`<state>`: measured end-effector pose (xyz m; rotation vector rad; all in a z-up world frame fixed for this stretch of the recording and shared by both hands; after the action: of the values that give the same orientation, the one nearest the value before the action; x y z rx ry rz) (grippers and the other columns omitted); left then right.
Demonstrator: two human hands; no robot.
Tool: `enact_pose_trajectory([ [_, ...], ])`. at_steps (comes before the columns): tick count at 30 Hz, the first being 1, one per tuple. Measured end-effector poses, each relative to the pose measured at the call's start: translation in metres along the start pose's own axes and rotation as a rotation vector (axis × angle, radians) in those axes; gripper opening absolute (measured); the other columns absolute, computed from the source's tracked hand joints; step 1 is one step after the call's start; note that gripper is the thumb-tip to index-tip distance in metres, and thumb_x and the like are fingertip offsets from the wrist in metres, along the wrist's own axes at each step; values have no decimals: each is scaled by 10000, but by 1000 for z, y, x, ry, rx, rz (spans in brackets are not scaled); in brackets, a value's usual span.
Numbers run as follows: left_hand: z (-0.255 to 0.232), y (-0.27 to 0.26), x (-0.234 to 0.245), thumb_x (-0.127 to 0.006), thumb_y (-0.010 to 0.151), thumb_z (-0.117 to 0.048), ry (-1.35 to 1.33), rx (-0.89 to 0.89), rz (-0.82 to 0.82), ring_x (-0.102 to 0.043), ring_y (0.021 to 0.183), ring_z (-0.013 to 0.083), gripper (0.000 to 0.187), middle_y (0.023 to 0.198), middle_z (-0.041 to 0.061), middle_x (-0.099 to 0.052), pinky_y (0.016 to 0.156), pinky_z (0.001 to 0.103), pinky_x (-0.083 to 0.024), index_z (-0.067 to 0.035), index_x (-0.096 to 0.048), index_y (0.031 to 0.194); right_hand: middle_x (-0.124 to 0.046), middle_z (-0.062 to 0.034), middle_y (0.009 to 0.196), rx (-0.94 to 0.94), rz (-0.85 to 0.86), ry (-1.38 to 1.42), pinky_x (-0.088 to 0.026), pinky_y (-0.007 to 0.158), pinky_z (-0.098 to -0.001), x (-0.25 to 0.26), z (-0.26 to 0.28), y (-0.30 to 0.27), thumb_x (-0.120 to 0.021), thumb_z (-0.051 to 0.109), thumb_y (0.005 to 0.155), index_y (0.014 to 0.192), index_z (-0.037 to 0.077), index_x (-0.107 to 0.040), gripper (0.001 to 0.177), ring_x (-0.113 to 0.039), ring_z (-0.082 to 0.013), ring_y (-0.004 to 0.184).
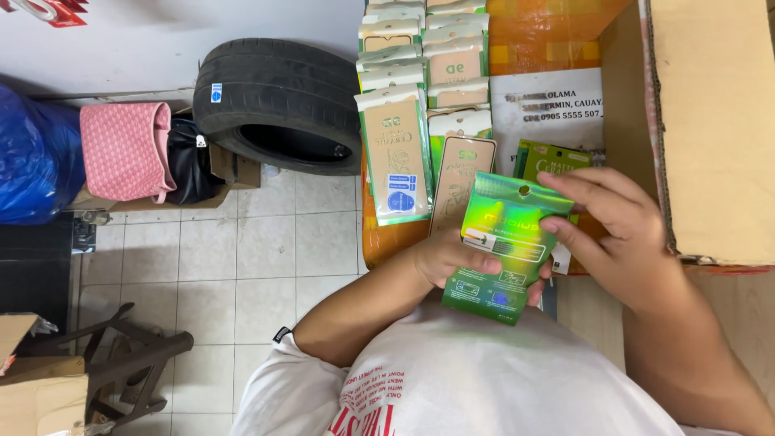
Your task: Sorting and packing mobile phone screen protectors into a cardboard box.
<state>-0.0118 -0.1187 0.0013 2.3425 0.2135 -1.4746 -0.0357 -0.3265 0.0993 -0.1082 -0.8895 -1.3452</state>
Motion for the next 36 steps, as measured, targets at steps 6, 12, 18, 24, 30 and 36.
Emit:
enact_pose_trajectory([
  [6,-11,-7,5,-814,957,-152,28,63,-20,-668,1096,347,562,1230,193,-656,1002,483,-532,28,-531,1408,-676,-149,1176,9,-38,-95,-554,837,-302,-3,11,7,-814,28,805,1263,30,-690,474,-677,-235,990],
  [12,-29,-14,3,-825,961,-175,78,65,-29,-679,1064,328,547,1215,181,-667,966,465,-546,9,-538,1388,-715,-130,1145,-79,-15,-153,-559,760,-300,-6,19,22,-830,82,784,1230,67,-720,460,-694,-216,918],
  [18,-46,-18,-4,-852,916,-182,146,69,-53,-689,1011,298,606,1170,163,-677,960,470,-559,-16,-519,1394,-731,-132,1123,-80,-16,-110,-567,768,-282,-11,18,27,-810,82,821,1213,78,-724,402,-718,-192,945],
  [24,-38,-14,6,-860,934,-190,289,68,-7,-684,997,236,547,1118,127,-681,927,391,-552,5,-552,1342,-740,-114,1091,-229,-200,43,-553,713,-191,-18,12,29,-703,-2,1031,1171,-10,-656,148,-701,-100,875],
  [30,-36,-9,10,-870,919,-209,566,42,15,-649,1036,157,580,1131,52,-648,943,308,-538,-31,-543,1365,-702,-123,1305,-266,17,-125,-532,583,-261,3,33,51,-730,20,871,1020,47,-736,151,-710,-185,824],
  [36,-47,3,-6,-894,804,-283,819,73,-103,-655,1103,168,856,1291,65,-647,1020,338,-557,-45,-453,1497,-641,-154,1301,95,181,-220,-474,1025,-475,14,47,60,-784,156,711,955,130,-768,245,-551,-389,1285],
])
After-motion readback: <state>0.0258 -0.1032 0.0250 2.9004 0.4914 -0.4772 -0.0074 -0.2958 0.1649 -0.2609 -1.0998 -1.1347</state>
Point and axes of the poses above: each hand's wrist, its own y-axis towards the middle knuckle, its own x-axis out of the back of the hand, z = x × y, the point moved 1 cm from there along y, towards the middle knuckle
